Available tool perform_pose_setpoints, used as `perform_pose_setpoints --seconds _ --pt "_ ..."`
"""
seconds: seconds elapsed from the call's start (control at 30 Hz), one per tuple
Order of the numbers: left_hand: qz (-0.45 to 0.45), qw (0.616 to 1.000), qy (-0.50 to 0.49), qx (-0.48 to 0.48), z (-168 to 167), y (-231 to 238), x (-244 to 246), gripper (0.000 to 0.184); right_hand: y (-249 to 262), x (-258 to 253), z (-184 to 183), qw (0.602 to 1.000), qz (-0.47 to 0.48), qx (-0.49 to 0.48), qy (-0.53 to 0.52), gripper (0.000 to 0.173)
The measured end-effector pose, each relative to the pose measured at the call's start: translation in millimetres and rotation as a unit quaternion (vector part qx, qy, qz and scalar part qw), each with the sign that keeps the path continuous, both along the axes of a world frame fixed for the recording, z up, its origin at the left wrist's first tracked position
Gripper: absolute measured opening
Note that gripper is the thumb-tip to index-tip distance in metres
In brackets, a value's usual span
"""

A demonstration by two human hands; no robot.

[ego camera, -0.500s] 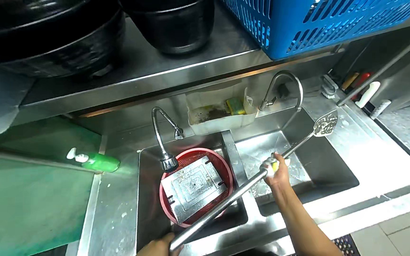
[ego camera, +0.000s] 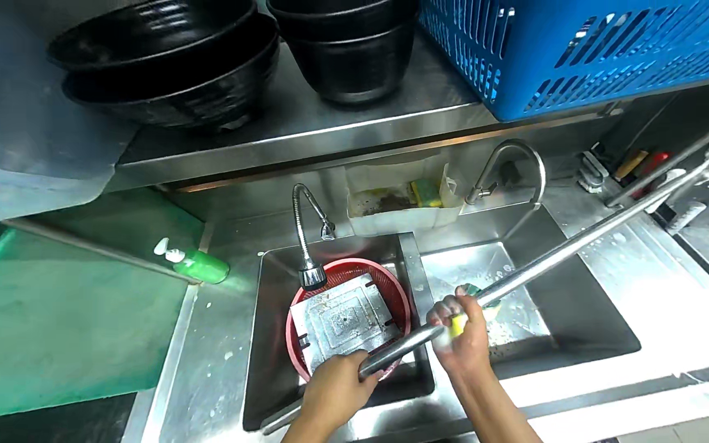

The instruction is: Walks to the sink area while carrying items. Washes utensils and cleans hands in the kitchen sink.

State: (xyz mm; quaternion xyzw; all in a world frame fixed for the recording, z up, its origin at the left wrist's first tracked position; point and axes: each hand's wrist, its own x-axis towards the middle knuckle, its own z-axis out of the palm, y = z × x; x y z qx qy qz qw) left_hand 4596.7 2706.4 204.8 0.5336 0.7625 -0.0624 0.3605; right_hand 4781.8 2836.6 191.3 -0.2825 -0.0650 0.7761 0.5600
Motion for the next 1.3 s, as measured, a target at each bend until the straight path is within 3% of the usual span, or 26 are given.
perform_pose_setpoints --seconds 0.17,0.23,0.3,0.37,0.47,0.57,0.67,0.73,0.8,0.93,0.97,1.03,1.13,1.3 --pt "-0.012 0.993 -0.102 0.059 -1 21 1 0.051 -17 -11 21 0.994 0.006 0.088 -0.061 0.029" --pt "-0.007 0.982 -0.166 0.09 -6 28 -1 0.06 -13 -9 29 0.988 0.002 0.118 -0.097 0.026" --pt "0.004 0.957 -0.255 0.138 -7 31 -3 0.076 -8 -6 35 0.979 -0.004 0.157 -0.126 0.02" --pt "0.032 0.906 -0.36 0.219 2 35 -3 0.08 -5 -4 41 0.969 -0.006 0.199 -0.148 0.018" --pt "0.068 0.884 -0.315 0.337 43 50 13 0.068 -8 -9 35 0.953 -0.015 0.249 -0.173 0.015" --pt "0.004 0.875 -0.229 0.427 98 69 39 0.057 -21 -20 28 0.932 -0.052 0.237 -0.27 0.025" --pt "-0.032 0.849 -0.226 0.476 138 83 60 0.056 -30 -20 91 0.909 0.07 0.125 -0.392 0.025" --pt "-0.026 0.832 -0.26 0.49 155 89 65 0.057 -29 -20 110 0.884 0.128 0.187 -0.41 0.02" --pt "-0.005 0.812 -0.311 0.493 166 94 66 0.054 -26 -29 94 0.873 0.075 0.32 -0.361 0.023" --pt "0.089 0.769 -0.393 0.497 180 94 60 0.023 -37 -37 92 0.874 0.134 0.289 -0.368 0.033" --pt "0.116 0.758 -0.403 0.5 180 93 58 0.017 -40 -43 69 0.863 0.111 0.341 -0.355 0.036" --pt "0.169 0.74 -0.404 0.511 177 89 50 0.019 -42 -56 47 0.83 0.086 0.409 -0.369 0.037" --pt "0.233 0.7 -0.419 0.529 168 85 36 0.031 -40 -66 45 0.813 0.155 0.386 -0.407 0.037" --pt "0.302 0.652 -0.433 0.544 158 69 21 0.035 -45 -79 36 0.787 0.224 0.398 -0.414 0.042"
